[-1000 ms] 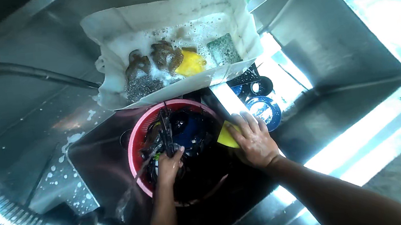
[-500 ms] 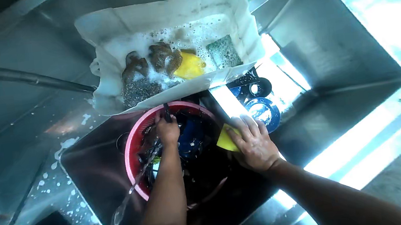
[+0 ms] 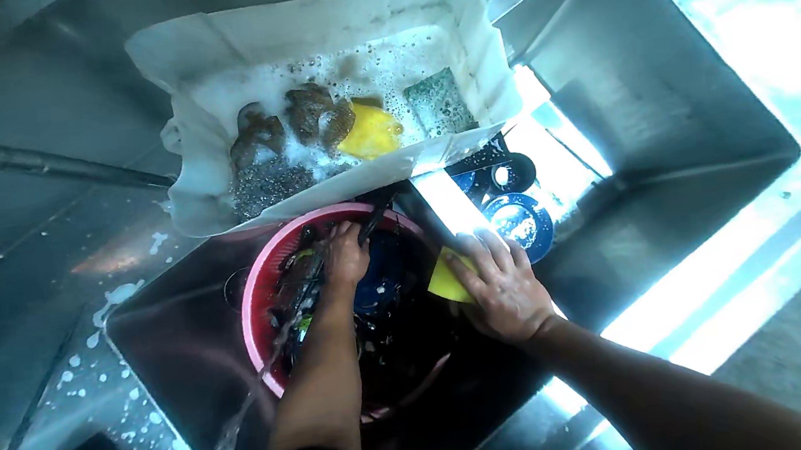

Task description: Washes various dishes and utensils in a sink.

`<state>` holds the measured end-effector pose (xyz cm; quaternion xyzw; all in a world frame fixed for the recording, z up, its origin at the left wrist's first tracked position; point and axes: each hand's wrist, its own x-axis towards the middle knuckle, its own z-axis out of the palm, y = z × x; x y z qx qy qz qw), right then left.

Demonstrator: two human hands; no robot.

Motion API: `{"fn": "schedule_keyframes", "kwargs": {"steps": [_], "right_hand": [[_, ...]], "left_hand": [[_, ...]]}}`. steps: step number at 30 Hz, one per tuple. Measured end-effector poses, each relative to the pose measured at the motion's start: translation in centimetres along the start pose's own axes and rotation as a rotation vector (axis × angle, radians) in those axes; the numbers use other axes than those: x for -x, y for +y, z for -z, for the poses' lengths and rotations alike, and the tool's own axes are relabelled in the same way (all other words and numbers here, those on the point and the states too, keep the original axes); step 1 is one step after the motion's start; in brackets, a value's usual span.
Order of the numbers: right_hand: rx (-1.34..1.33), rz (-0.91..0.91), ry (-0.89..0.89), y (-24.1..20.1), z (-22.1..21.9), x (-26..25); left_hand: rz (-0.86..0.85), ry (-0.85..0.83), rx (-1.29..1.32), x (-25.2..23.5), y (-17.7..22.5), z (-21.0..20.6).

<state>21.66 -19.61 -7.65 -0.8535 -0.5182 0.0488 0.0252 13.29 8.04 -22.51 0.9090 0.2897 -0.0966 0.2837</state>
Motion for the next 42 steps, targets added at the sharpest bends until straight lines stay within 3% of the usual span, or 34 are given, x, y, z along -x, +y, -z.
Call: {"fn": "schedule_keyframes", "kwargs": {"steps": [9, 14, 17, 21, 23, 27, 32, 37, 39, 42], "right_hand": [[-0.010, -0.005, -0.027, 0.0, 0.1, 0.1], [0.009, -0.007, -0.018, -0.1, 0.2, 0.0], [-0.001, -0.007, -0.011, -0.1, 0.2, 0.0], [-0.007, -0.001, -0.002, -0.1, 0.2, 0.0], [-0.003, 0.003, 0.004, -0.1, 0.2, 0.0], [-0.012, 0.001, 0.002, 0.0, -0.1, 0.1], [-0.012, -0.001, -0.018, -0.2, 0.1, 0.1], [-0.009, -0.001, -0.030, -0.2, 0.3, 0.0], [-0.009, -0.001, -0.026, -0.2, 0.2, -0.1], [-0.010, -0.001, -0.034, -0.3, 0.2, 0.0]], "left_hand": [[0.042, -0.141, -0.136, -0.5, 0.4, 0.3], [0.122, -0.108, -0.171, -0.5, 1.4, 1.0], [0.084, 0.038, -0.046, 0.9, 2.1, 2.0], [0.059, 0.377, 0.104, 4.3, 2.8, 4.3], [0.053, 0.438, 0.125, 5.9, 3.4, 4.9], [0.268, 0.171, 0.361, 8.2, 5.9, 5.1], [0.509, -0.034, 0.689, 9.0, 7.1, -2.0], [0.683, -0.018, 0.519, 9.2, 9.2, -7.0], [0.735, 0.029, 0.483, 8.6, 10.4, -6.8], [0.843, -0.072, 0.437, 7.1, 11.8, -5.4]]}}
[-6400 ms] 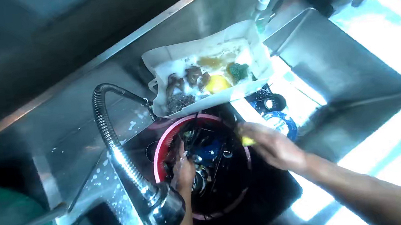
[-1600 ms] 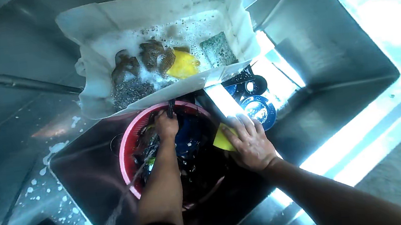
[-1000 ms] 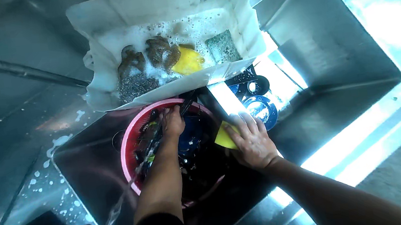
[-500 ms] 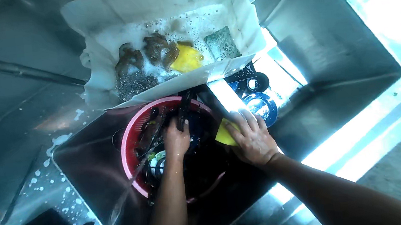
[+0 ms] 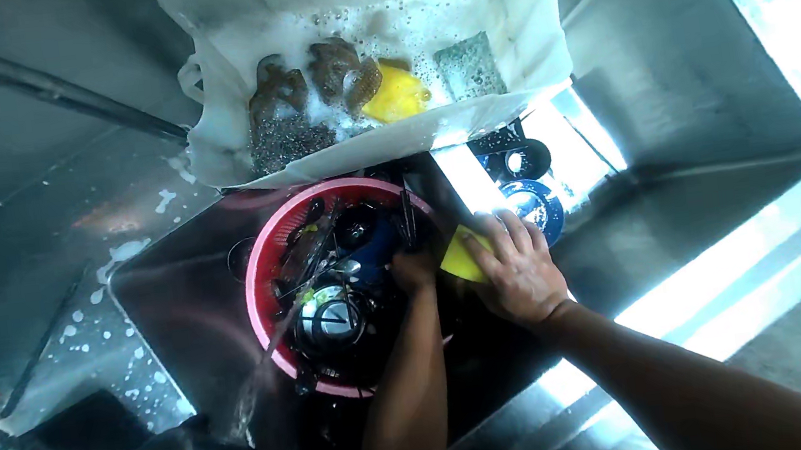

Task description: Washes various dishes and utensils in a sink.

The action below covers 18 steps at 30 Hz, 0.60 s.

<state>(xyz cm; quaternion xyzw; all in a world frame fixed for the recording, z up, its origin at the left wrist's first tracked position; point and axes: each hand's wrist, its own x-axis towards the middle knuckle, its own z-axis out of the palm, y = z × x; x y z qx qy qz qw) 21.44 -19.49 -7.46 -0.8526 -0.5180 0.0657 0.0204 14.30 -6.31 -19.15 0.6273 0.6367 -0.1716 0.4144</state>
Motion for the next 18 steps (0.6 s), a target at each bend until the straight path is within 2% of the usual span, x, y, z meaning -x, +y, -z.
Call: {"fn": "schedule_keyframes", "kwargs": {"steps": [2, 5, 10, 13, 15, 18], "right_hand": [[0.002, 0.000, -0.004, 0.0, 0.1, -0.1], [0.006, 0.004, 0.018, 0.0, 0.0, -0.1], [-0.003, 0.006, 0.013, 0.0, 0.1, 0.0], [0.005, 0.010, 0.018, 0.3, -0.2, 0.1], [0.008, 0.014, 0.021, 0.3, -0.3, 0.1], [0.010, 0.009, 0.018, 0.3, -0.2, 0.0]], "left_hand": [[0.043, -0.044, -0.097, -0.3, 1.3, 0.2], [0.012, -0.089, -0.107, -1.0, 1.3, 0.6], [-0.162, -0.148, 0.139, -1.5, -3.1, 1.0], [-0.133, -0.244, 0.245, -0.4, -5.6, 4.2], [-0.112, -0.219, 0.158, -0.6, -7.2, 7.1], [-0.224, -0.049, -0.175, -1.4, -8.1, 11.5]]}}
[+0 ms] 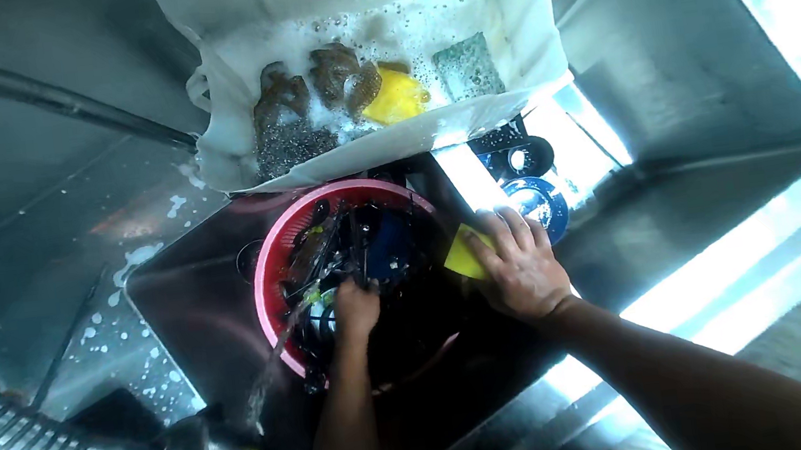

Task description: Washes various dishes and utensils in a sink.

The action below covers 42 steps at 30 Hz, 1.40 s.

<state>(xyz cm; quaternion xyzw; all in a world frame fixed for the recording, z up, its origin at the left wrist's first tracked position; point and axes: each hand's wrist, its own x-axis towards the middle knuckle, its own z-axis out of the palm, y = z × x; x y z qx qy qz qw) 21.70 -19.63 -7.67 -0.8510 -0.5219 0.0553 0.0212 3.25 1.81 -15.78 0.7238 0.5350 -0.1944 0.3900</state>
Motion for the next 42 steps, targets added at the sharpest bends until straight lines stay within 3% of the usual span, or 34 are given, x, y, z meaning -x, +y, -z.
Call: {"fn": "schedule_keyframes", "kwargs": {"steps": [3, 10, 13, 16, 21, 26, 30, 35, 38, 42], "right_hand": [[0.002, 0.005, -0.015, 0.0, 0.1, 0.0], [0.016, -0.022, -0.004, -0.4, 0.1, -0.1], [0.011, -0.024, 0.001, -0.3, 0.1, -0.1], [-0.003, -0.016, -0.014, -0.2, 0.0, 0.0], [0.009, -0.003, -0.034, -0.1, 0.1, 0.0], [-0.011, -0.011, -0.056, -0.2, 0.2, -0.1], [0.002, -0.013, -0.062, -0.1, 0.3, -0.1], [0.000, -0.010, -0.058, -0.1, 0.2, -0.1], [0.008, 0.007, -0.039, -0.1, 0.1, 0.0], [0.015, 0.002, -0.049, 0.0, 0.1, 0.0]], "left_hand": [[-0.070, 0.124, -0.245, -1.4, -1.2, 1.5], [-0.033, 0.269, -0.539, -4.4, -1.1, -1.6], [-0.042, 0.388, -0.508, -4.9, -0.5, -1.2], [-0.170, 0.509, -0.417, -5.1, -1.3, 0.0], [-0.264, 0.596, -0.264, -2.2, 0.8, 2.5], [-0.069, 0.337, 0.277, 0.4, 2.8, 3.2], [-0.010, 0.090, 0.721, 1.7, 0.3, -0.8], [0.216, -0.120, 0.942, 5.6, -4.0, -9.0], [0.373, -0.163, 0.985, 7.3, -4.6, -10.6], [0.108, -0.082, 1.034, 5.8, -3.0, -7.2]]}}
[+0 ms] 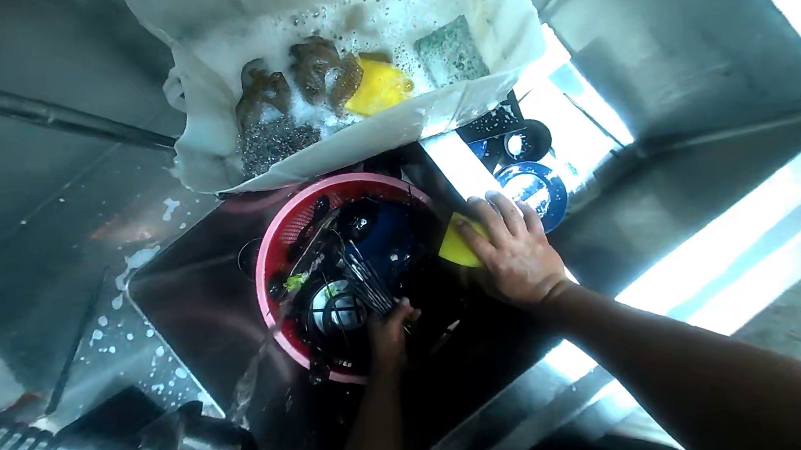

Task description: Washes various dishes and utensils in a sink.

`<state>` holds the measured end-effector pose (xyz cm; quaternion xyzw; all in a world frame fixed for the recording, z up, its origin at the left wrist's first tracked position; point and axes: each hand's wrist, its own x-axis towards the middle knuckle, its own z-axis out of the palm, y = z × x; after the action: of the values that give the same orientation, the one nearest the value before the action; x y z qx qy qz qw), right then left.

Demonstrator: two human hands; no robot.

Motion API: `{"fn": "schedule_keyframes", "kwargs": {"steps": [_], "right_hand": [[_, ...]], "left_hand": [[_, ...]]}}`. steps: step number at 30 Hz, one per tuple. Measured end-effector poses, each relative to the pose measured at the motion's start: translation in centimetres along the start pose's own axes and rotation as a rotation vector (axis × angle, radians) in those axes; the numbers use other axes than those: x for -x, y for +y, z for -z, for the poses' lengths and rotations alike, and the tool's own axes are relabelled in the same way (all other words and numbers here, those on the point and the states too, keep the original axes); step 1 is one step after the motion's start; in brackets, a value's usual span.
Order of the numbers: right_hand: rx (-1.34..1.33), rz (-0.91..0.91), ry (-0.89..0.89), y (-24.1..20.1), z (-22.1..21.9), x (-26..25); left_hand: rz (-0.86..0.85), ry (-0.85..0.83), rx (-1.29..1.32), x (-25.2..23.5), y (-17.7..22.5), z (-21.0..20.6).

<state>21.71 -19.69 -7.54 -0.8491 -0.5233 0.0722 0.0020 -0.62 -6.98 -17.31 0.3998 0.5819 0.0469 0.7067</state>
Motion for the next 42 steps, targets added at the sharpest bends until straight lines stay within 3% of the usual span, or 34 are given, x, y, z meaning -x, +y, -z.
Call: {"fn": "schedule_keyframes", "kwargs": {"steps": [5, 8, 11, 14, 20, 22, 28, 30, 35, 39, 41, 42], "right_hand": [[-0.006, 0.005, 0.007, 0.0, 0.0, -0.1], [-0.004, -0.003, 0.001, -0.1, 0.0, -0.2], [-0.009, -0.010, 0.011, -0.1, 0.2, -0.2], [-0.014, -0.003, 0.019, -0.1, 0.2, -0.1], [-0.020, -0.014, -0.001, -0.1, 0.3, -0.1], [-0.022, -0.011, -0.010, -0.1, 0.5, -0.2], [-0.033, -0.015, 0.013, -0.3, 0.2, -0.2], [-0.044, -0.024, -0.005, -0.3, 0.4, -0.1], [-0.110, -0.051, -0.078, -0.4, 1.4, -0.5], [-0.238, -0.052, -0.078, 0.0, 1.8, -0.2], [-0.408, -0.058, -0.016, 0.7, 1.9, 0.5], [-0.519, -0.051, 0.108, 1.1, 2.2, 0.2]], "left_hand": [[-0.068, -0.103, 0.039, -1.5, 4.0, 2.0], [0.018, -0.185, -0.048, -1.1, 2.0, 1.6], [0.169, -0.173, -0.089, 1.6, -1.4, -0.3], [0.289, -0.168, -0.041, 3.6, -2.1, -1.3], [-0.013, -0.106, 0.137, 0.6, 2.5, 1.1], [-0.050, -0.073, 0.150, 0.5, 2.4, 2.2], [0.272, -0.195, 0.001, 5.5, -2.3, 1.3], [0.180, -0.143, 0.021, 5.5, -1.0, 0.9], [-0.138, 0.116, 0.316, 2.7, 6.8, 1.4], [-0.269, 0.135, 0.322, 2.2, 11.5, 2.9], [-0.293, 0.141, 0.268, 3.7, 13.4, 2.8], [-0.308, 0.147, 0.248, 4.4, 14.7, 2.4]]}}
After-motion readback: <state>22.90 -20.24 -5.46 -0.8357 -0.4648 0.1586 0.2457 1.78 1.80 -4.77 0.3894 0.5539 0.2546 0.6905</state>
